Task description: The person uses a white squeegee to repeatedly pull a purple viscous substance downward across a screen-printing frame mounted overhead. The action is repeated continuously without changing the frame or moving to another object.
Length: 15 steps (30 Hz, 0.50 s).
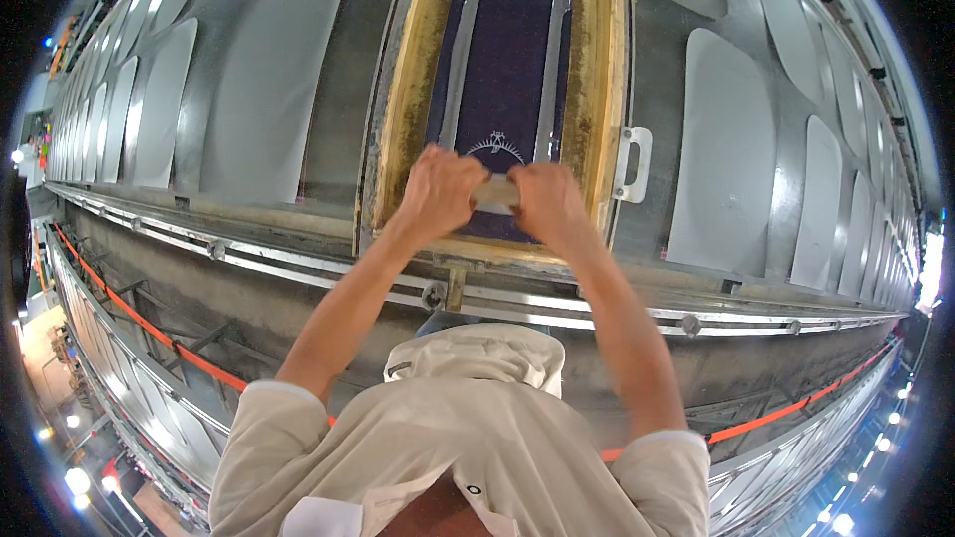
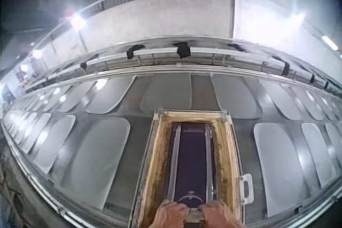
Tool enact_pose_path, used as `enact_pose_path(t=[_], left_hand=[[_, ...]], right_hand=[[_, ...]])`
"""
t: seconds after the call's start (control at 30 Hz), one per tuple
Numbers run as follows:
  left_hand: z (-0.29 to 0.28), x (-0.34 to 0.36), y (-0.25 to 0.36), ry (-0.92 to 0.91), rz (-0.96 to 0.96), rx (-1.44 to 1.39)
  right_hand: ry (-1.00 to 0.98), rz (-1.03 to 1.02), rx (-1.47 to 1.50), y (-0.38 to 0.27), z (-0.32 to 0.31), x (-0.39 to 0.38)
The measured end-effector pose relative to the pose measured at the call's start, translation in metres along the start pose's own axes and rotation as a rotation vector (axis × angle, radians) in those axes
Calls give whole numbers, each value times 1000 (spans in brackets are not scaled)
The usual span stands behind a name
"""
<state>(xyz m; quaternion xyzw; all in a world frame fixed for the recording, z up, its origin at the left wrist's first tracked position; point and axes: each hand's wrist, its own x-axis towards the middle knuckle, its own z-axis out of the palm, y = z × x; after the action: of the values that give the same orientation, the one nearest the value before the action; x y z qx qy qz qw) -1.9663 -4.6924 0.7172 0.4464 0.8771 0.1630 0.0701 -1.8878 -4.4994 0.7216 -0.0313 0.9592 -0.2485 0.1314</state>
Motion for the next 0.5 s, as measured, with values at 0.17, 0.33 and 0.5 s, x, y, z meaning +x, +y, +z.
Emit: enact_pose_path(t=[0.17, 0.33, 0.5], left_hand=[[3, -41, 26, 97, -15, 20], [-9, -43, 31, 27, -36, 100], [-4, -55, 33, 34, -42, 114]], right_hand=[[71, 125, 328, -9, -22, -35], [895, 431, -70, 133, -20, -3], [705, 649, 265, 182, 7, -4]])
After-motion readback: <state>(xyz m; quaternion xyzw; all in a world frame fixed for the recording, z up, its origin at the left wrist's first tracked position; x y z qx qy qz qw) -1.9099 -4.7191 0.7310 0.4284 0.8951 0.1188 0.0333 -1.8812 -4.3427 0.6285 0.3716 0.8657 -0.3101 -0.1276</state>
